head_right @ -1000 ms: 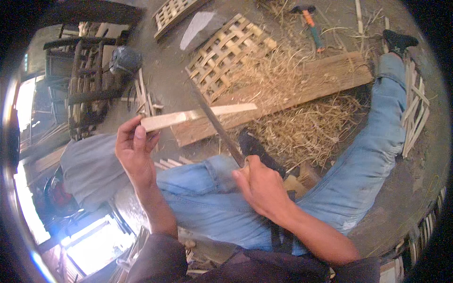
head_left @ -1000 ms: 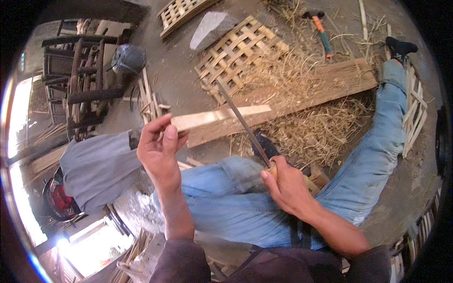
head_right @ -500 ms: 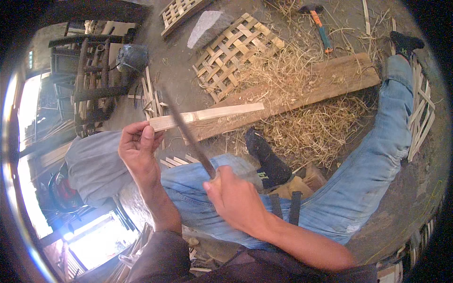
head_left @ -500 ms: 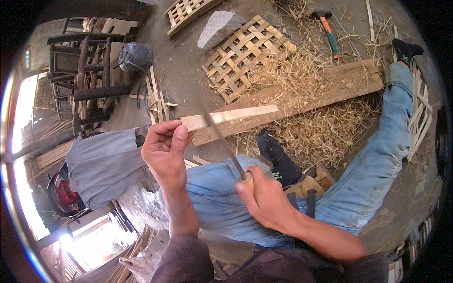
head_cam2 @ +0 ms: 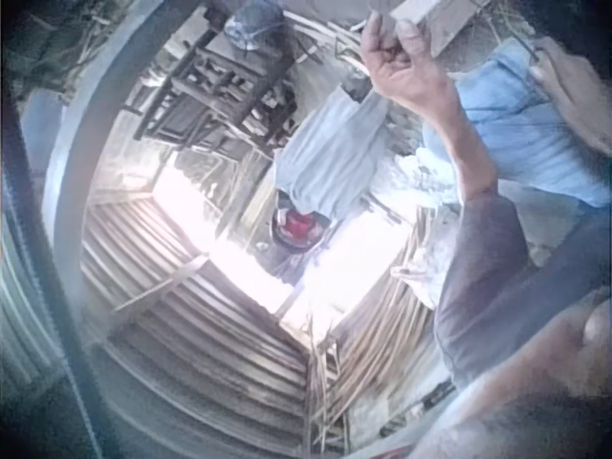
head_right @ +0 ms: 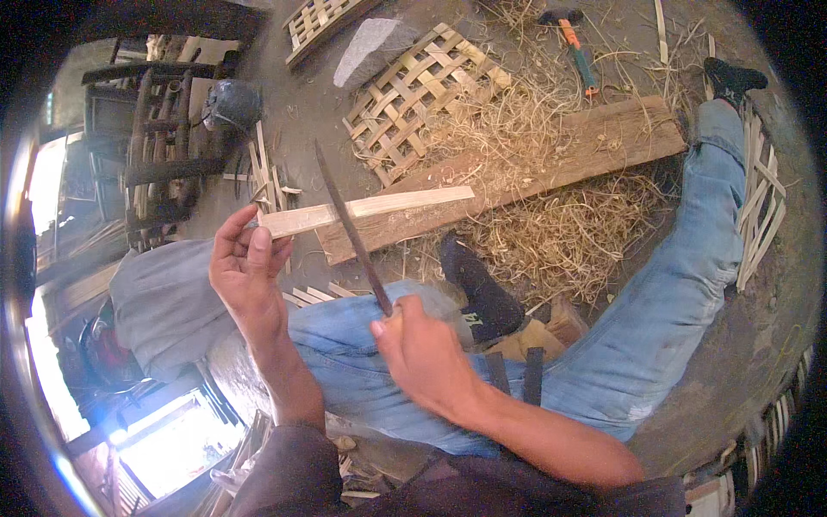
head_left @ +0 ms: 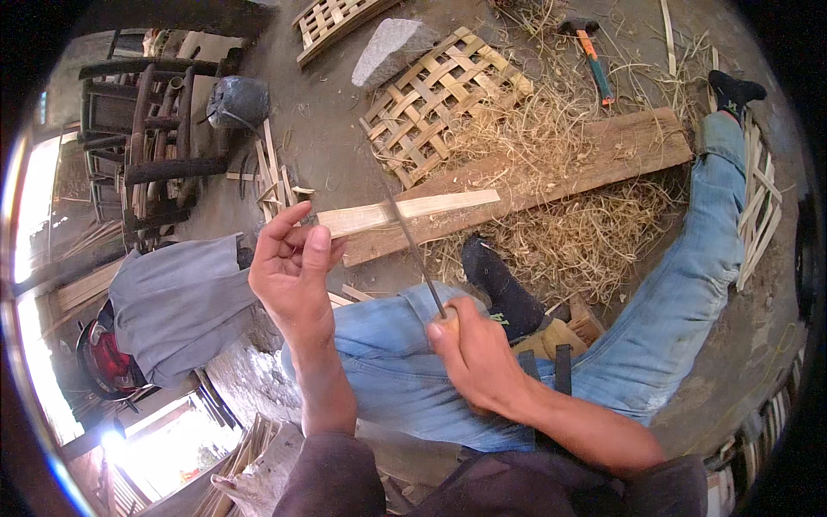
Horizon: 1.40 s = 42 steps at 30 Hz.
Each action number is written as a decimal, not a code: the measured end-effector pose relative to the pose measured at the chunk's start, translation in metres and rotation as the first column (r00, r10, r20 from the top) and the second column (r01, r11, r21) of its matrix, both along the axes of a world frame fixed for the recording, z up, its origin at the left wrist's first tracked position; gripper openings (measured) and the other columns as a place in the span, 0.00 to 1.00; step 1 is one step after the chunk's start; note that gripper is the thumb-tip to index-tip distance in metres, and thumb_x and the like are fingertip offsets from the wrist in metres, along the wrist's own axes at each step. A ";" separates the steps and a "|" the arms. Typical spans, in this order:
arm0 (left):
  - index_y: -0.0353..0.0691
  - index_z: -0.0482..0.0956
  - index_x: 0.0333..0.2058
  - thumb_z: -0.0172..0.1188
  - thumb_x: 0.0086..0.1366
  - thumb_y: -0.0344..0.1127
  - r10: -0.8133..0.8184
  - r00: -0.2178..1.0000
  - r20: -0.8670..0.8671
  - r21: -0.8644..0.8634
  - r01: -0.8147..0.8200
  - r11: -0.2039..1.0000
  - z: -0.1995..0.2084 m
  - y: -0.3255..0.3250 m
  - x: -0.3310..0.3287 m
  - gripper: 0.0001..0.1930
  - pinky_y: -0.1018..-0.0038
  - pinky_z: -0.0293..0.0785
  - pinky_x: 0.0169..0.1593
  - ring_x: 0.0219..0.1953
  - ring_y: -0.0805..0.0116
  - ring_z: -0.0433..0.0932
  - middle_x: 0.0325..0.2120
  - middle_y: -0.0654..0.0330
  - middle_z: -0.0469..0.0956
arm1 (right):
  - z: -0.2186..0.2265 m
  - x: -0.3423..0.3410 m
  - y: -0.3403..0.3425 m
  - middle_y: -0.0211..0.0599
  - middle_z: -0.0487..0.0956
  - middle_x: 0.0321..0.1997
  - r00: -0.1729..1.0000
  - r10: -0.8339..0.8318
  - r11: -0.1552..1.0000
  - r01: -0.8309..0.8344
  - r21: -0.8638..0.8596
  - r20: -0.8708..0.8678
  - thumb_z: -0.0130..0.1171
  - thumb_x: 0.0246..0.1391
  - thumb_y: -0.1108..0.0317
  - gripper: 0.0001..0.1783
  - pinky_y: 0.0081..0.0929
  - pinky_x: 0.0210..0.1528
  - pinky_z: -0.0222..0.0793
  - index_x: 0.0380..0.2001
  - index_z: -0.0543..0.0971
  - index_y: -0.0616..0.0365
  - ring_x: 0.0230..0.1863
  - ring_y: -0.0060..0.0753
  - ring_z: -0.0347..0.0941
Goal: The person sits on the floor and uses a hand saw to shape a small wooden stick. The person holds the stick in one hand and saws along its length, rotating it to work different sides. Wood shavings accumulate on the floor as the stick is gradually thinned and tapered.
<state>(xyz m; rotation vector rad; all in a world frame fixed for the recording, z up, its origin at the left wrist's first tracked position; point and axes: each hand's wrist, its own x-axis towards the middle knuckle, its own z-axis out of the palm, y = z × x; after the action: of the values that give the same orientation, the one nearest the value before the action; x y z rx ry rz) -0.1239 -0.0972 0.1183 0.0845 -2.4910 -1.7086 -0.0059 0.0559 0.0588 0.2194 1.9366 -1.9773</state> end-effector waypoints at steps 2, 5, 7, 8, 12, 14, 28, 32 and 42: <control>0.29 0.75 0.45 0.62 0.63 0.29 -0.009 1.000 0.017 0.031 0.009 0.999 -0.003 -0.005 0.004 0.14 0.76 0.82 0.39 0.33 0.74 0.80 0.32 0.58 0.78 | 0.003 0.008 -0.002 0.65 0.76 0.25 1.000 0.016 1.000 -0.017 0.023 0.018 0.53 0.60 0.58 0.20 0.54 0.31 0.70 0.40 0.65 0.68 0.30 0.69 0.75; 0.29 0.76 0.44 0.62 0.63 0.29 -0.028 1.000 -0.008 0.040 0.028 0.999 -0.002 0.001 0.001 0.13 0.77 0.81 0.39 0.33 0.74 0.79 0.32 0.57 0.78 | -0.004 0.003 0.003 0.65 0.76 0.25 0.998 0.032 0.996 -0.036 0.086 0.057 0.53 0.60 0.58 0.21 0.56 0.31 0.71 0.40 0.65 0.68 0.30 0.69 0.75; 0.29 0.76 0.43 0.62 0.63 0.30 -0.017 1.000 0.007 0.017 0.017 1.000 -0.001 -0.002 0.007 0.12 0.78 0.81 0.38 0.33 0.75 0.79 0.32 0.57 0.78 | -0.009 0.007 0.002 0.64 0.76 0.25 0.996 -0.028 0.996 0.021 0.086 0.084 0.53 0.60 0.57 0.20 0.56 0.31 0.71 0.41 0.65 0.67 0.29 0.68 0.75; 0.29 0.76 0.43 0.62 0.63 0.30 -0.012 1.000 0.007 0.025 0.012 1.000 -0.003 -0.002 0.006 0.13 0.78 0.81 0.38 0.33 0.75 0.79 0.32 0.57 0.78 | -0.009 0.009 0.004 0.64 0.76 0.25 0.999 0.008 0.991 -0.013 0.135 0.035 0.53 0.60 0.57 0.20 0.56 0.32 0.71 0.41 0.65 0.67 0.30 0.68 0.75; 0.28 0.76 0.42 0.63 0.63 0.29 -0.031 0.999 -0.026 0.008 0.031 0.999 -0.005 -0.003 0.002 0.12 0.78 0.80 0.39 0.32 0.75 0.79 0.32 0.57 0.78 | -0.027 0.009 0.019 0.64 0.77 0.27 1.000 0.011 0.972 -0.016 0.233 0.023 0.51 0.61 0.58 0.20 0.55 0.34 0.70 0.42 0.66 0.68 0.33 0.68 0.75; 0.28 0.76 0.41 0.63 0.63 0.29 -0.045 0.997 -0.057 -0.010 0.045 0.999 -0.004 -0.007 -0.002 0.11 0.78 0.80 0.39 0.32 0.75 0.79 0.31 0.58 0.79 | -0.033 0.001 0.024 0.64 0.77 0.28 0.993 -0.030 0.962 -0.003 0.273 0.118 0.50 0.62 0.58 0.20 0.55 0.35 0.70 0.43 0.66 0.68 0.34 0.68 0.75; 0.30 0.77 0.37 0.62 0.62 0.24 -0.073 0.991 -0.110 -0.154 0.055 0.987 -0.009 -0.004 0.007 0.06 0.77 0.79 0.42 0.35 0.73 0.80 0.32 0.59 0.79 | 0.026 0.010 0.032 0.63 0.76 0.25 0.984 0.170 0.980 -0.164 0.114 -0.046 0.55 0.58 0.57 0.23 0.56 0.33 0.70 0.43 0.66 0.69 0.29 0.69 0.74; 0.29 0.77 0.37 0.62 0.62 0.23 -0.026 0.981 -0.195 -0.126 0.002 0.992 -0.006 -0.003 0.006 0.06 0.79 0.78 0.42 0.35 0.74 0.79 0.32 0.59 0.79 | 0.026 0.005 0.033 0.62 0.77 0.25 0.991 0.133 0.978 -0.125 0.167 -0.035 0.55 0.58 0.57 0.23 0.56 0.32 0.71 0.44 0.66 0.68 0.29 0.69 0.74; 0.30 0.78 0.38 0.63 0.60 0.23 -0.047 0.960 -0.275 -0.296 -0.038 0.954 -0.002 0.004 0.003 0.07 0.82 0.76 0.38 0.33 0.78 0.78 0.30 0.60 0.80 | 0.012 0.005 0.037 0.63 0.77 0.27 0.993 0.105 0.981 -0.111 0.160 0.051 0.55 0.59 0.57 0.22 0.56 0.34 0.71 0.42 0.67 0.68 0.32 0.70 0.75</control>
<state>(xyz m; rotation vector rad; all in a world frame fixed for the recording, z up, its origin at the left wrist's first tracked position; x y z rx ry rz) -0.1208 -0.0930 0.1161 -0.1786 -2.4955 -1.2226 -0.0005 0.0925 0.0704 0.1920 2.0392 -1.7346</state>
